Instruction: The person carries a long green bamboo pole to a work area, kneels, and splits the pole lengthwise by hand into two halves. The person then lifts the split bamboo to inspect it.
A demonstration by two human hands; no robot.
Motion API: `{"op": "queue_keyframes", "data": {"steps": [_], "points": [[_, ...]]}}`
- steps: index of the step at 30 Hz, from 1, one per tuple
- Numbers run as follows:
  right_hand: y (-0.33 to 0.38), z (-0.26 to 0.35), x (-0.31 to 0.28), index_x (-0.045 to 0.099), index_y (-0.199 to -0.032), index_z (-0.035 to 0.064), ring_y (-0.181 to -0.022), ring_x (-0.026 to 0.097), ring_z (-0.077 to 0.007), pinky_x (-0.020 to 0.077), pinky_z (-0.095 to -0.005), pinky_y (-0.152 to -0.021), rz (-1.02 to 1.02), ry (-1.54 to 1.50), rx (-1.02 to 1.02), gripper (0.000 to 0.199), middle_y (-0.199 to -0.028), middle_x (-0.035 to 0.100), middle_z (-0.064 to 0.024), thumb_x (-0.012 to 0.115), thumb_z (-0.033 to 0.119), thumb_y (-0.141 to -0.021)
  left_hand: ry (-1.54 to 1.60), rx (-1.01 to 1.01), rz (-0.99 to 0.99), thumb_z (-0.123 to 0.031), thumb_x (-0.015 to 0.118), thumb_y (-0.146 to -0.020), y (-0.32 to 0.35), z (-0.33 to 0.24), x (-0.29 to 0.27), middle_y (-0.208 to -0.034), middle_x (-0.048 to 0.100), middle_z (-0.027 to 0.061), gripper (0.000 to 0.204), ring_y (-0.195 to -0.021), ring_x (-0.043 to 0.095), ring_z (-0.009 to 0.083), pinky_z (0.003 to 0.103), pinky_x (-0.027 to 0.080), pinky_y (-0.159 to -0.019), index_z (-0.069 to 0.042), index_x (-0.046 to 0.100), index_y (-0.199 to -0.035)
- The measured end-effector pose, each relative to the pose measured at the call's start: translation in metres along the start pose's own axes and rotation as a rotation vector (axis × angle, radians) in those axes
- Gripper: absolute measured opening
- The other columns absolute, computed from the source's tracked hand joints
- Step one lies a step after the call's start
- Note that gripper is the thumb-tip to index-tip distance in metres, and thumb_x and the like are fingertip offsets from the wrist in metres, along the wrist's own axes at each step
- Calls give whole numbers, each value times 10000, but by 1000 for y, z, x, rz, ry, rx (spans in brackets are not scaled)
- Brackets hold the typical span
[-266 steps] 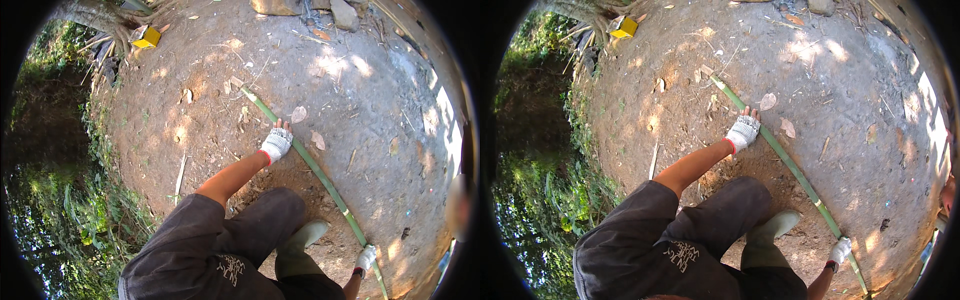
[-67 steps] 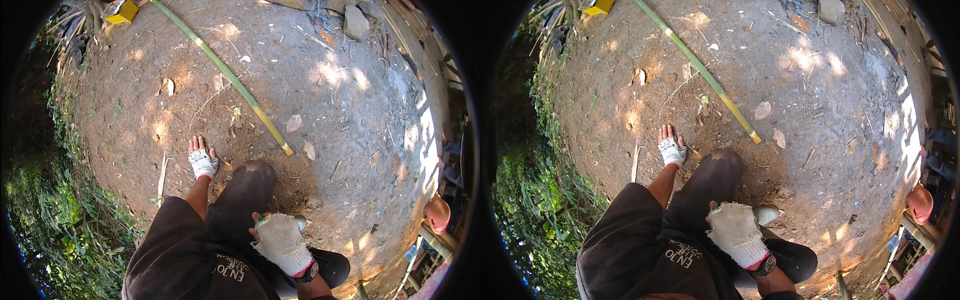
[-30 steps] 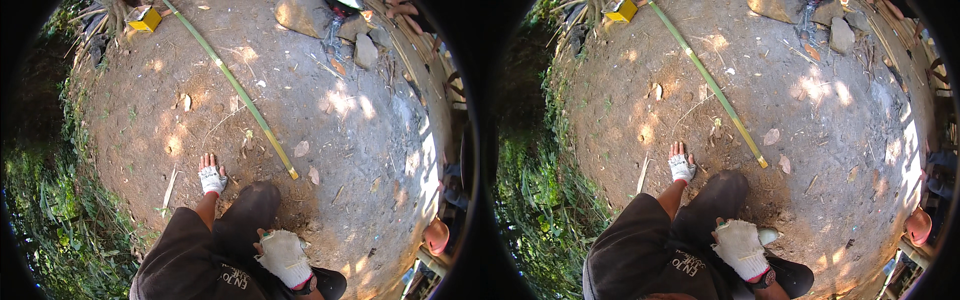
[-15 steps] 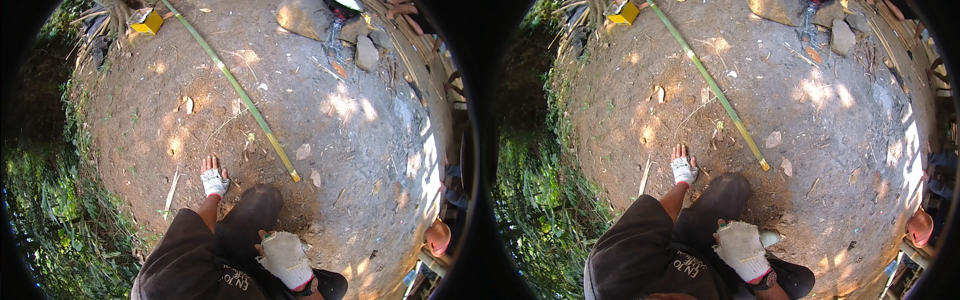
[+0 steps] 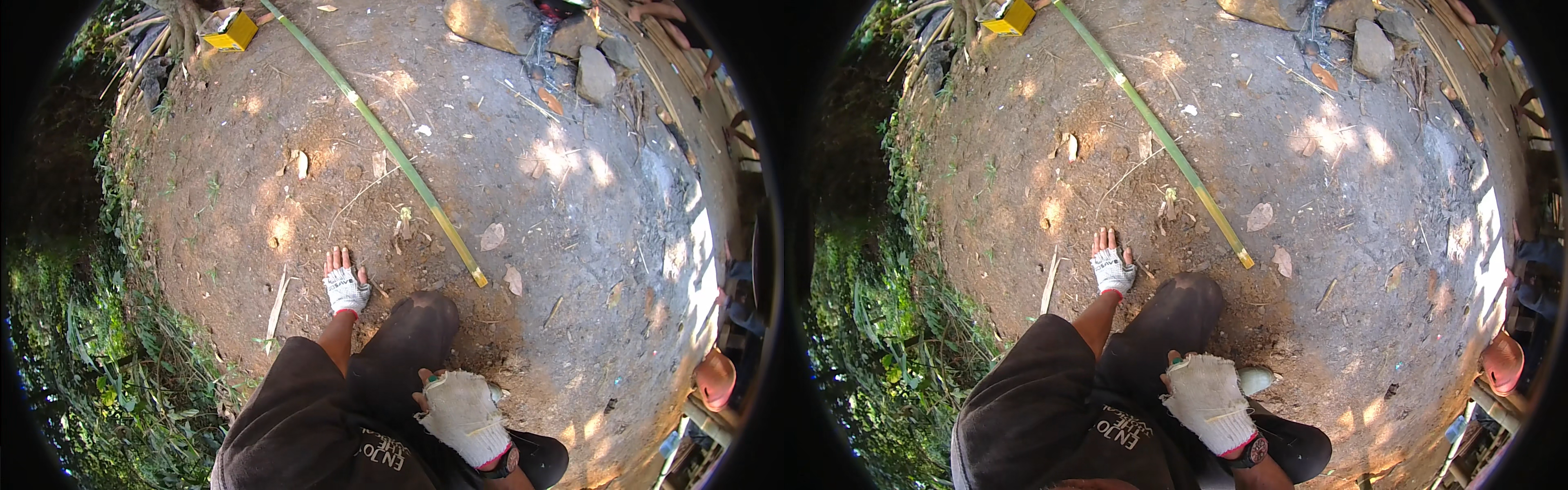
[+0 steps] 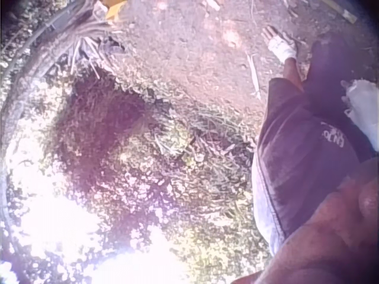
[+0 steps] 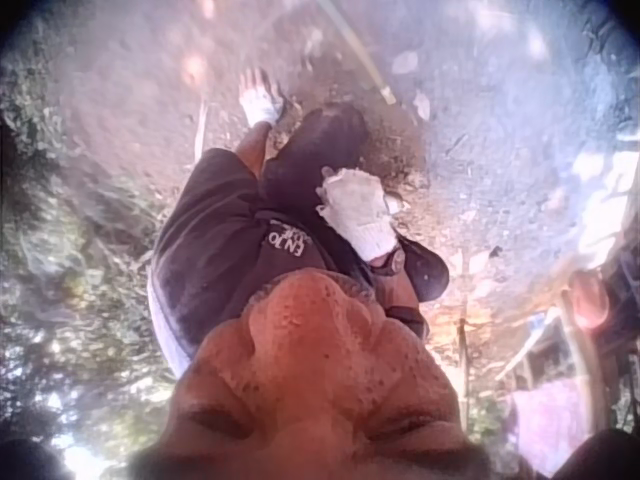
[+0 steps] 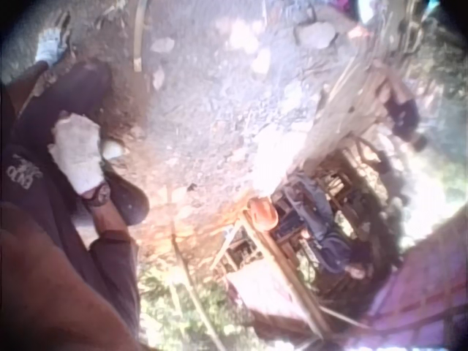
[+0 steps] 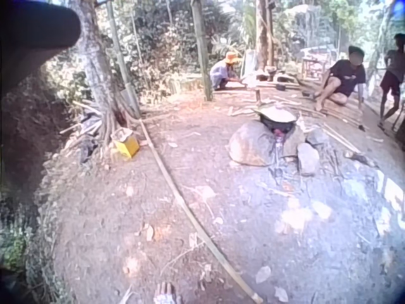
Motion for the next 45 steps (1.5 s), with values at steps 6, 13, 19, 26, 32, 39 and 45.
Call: {"op": "queue_keyframes", "data": {"steps": [6, 13, 19, 26, 32, 39, 45], "points": [[1, -1, 0, 662, -1037, 51, -699, 637, -309, 490, -435, -604, -27, -2, -9, 332, -767, 645, -115, 621, 309, -833, -9, -8, 4, -307, 519, -854, 0, 1, 3, -1494, 262, 195, 673, -1399, 211, 352, 466, 141, -1147, -21, 307, -1424], [2, 1, -1, 656, -1055, 49, -705, 635, -311, 484, -437, -614, -17, -5, -12, 338, -775, 647, -117, 617, 305, -837, -16, -12, 8, -313, 518, -858, 0, 3, 3, -1495, 264, 193, 669, -1398, 213, 353, 468, 142, -1146, -22, 311, -1424], [2, 0, 0, 665, -1049, 44, -699, 637, -318, 488, -438, -610, -42, -24, -15, 343, -756, 649, -122, 626, 304, -828, -18, -9, 7, -315, 513, -859, 0, 1, 3, -1496, 263, 194, 671, -1397, 215, 355, 467, 143, -1145, -21, 308, -1426], [-18, -28, 22, 689, -981, 49, -701, 635, -350, 499, -450, -618, -49, -45, -23, 298, -739, 648, -153, 643, 283, -801, 5, 12, -40, -317, 513, -857, 0, 7, 6, -1481, 285, 195, 621, -1387, 230, 358, 468, 171, -1134, -21, 369, -1384], [-33, -41, 24, 695, -914, 52, -737, 644, -335, 504, -460, -647, 11, 37, -43, 270, -765, 659, -162, 660, 280, -775, 178, 252, -2, -229, 515, -867, -67, -70, -11, -1104, 550, 208, 397, -1069, 501, 384, 514, 362, -934, -78, 520, -1235], [-35, -47, 23, 649, -761, 52, -726, 640, -328, 502, -446, -653, -30, 23, -15, 217, -742, 640, -150, 699, 255, -702, -86, 488, 218, -243, 496, -883, -99, -131, 1, -1119, 555, 207, 514, -1035, 537, 375, 509, 395, -907, -139, 393, -1376], [-28, -52, 23, 678, -857, 53, -723, 641, -338, 504, -446, -644, -31, 37, -25, 245, -748, 652, -158, 665, 278, -760, -99, 549, 443, -240, 549, -837, -118, -145, -1, -995, 613, 225, 587, -941, 600, 375, 487, 470, -808, -74, 381, -1374]]}}
Point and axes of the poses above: each hand's wrist, its own y-axis away from the middle knuckle, its own x-axis out of the palm, z = x × y, the point moved 4 cm from there along -y, towards the middle knuckle
